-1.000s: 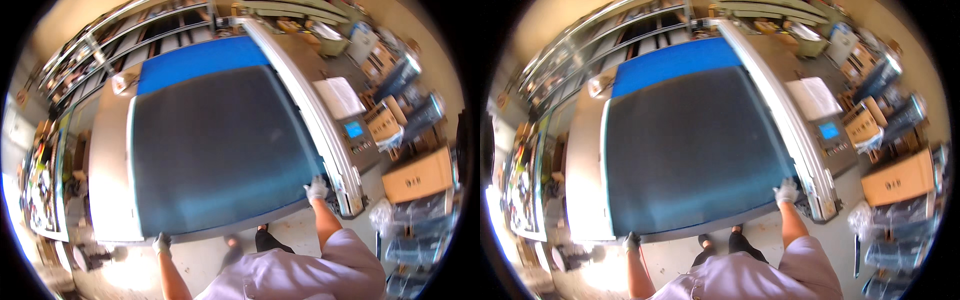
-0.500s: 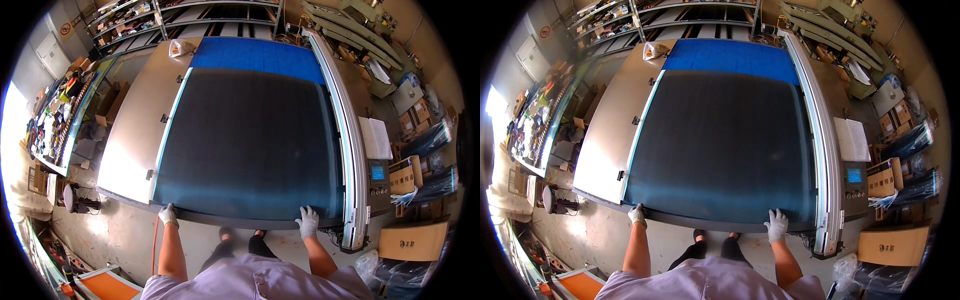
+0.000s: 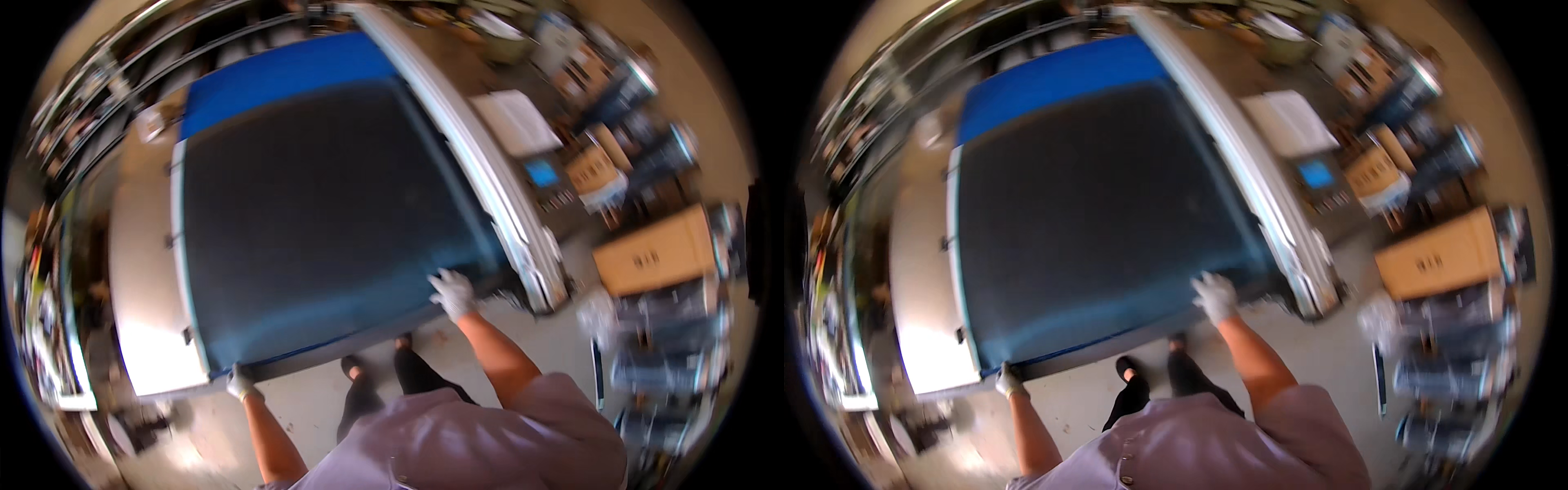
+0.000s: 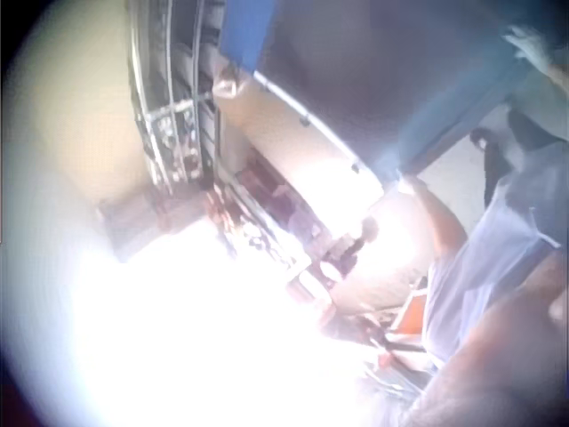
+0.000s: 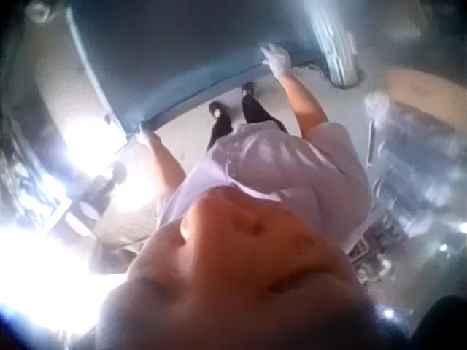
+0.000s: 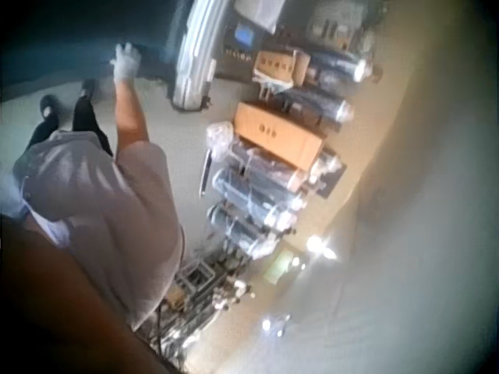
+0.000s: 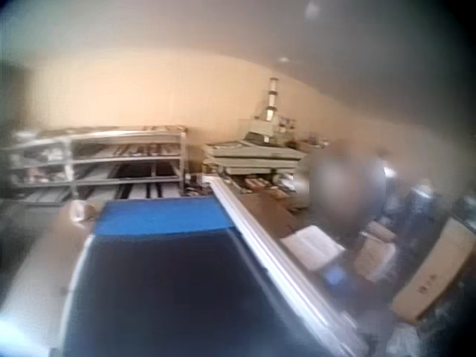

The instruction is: The person removes a protective film from a large sheet of carbon fiber material and places it onto a cutting machine. They operate the machine's touchscreen to start the cutting process. After the cut, they remove the offcuts and the finished piece, placing the offcuts into a cardboard box.

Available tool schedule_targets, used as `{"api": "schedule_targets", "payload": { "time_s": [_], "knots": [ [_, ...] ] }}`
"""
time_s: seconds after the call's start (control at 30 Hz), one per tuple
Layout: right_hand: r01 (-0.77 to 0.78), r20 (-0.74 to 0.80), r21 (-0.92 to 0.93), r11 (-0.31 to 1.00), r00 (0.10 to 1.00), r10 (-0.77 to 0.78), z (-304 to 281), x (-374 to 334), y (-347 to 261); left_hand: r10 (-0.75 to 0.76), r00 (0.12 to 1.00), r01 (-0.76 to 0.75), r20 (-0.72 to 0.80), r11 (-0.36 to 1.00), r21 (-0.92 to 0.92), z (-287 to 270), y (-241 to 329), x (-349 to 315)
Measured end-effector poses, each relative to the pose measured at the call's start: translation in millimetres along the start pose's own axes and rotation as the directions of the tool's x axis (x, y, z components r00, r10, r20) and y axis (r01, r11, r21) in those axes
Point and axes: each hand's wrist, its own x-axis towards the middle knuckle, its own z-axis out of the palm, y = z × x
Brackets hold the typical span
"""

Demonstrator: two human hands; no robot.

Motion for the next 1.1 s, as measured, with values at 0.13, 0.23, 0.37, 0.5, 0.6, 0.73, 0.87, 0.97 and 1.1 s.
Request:
{"api": "schedule_targets", "payload": {
  "time_s": [0.13,0.23,0.37,0.5,0.6,0.73,0.87,0.97,1.1],
  "knots": [
    [-0.028,-0.078,-0.024,0.999,0.997,0.026,-9.9,-4.7,-2.1,0.139,0.99,-0.142,0.027,0.979,0.15,5.5,-5.7,-10.2],
    [-0.109,0.121,0.067,0.992,0.988,0.1,-33.9,-7.7,1.7,0.235,0.969,-0.236,0.075,0.801,0.549,42.8,-3.9,-70.1],
    [-0.022,0.016,0.406,0.914,1.0,0.017,-129.3,-38.4,58.7,0.526,0.707,-0.691,0.474,0.37,0.621,123.2,-43.8,-213.0],
    [-0.082,-0.312,0.475,0.876,0.915,0.255,-224.6,-72.6,226.4,0.602,0.367,-0.923,0.709,0.143,0.357,220.9,-112.9,-372.9],
    [-0.078,-0.437,0.1,0.992,0.892,0.114,-193.8,-65.9,379.2,0.581,0.332,-0.903,0.743,-0.03,0.428,292.3,-152.4,-444.9],
    [0.228,-0.221,0.144,0.963,0.956,-0.194,-91.3,-46.9,438.7,0.569,0.456,-0.747,0.684,-0.172,0.642,349.7,-174.5,-468.0],
    [0.448,-0.049,-0.038,0.893,0.892,-0.449,-69.8,-23.3,433.8,0.489,0.565,-0.634,0.665,-0.259,0.729,364.4,-184.1,-474.8],
    [0.456,0.0,-0.023,0.89,0.89,-0.456,-85.1,-8.1,434.1,0.494,0.554,-0.629,0.67,-0.278,0.726,368.2,-190.8,-477.5],
    [0.509,0.046,-0.029,0.861,0.861,-0.507,-70.0,2.2,445.2,0.491,0.549,-0.636,0.676,-0.279,0.72,374.7,-193.1,-482.1]
  ]
}}
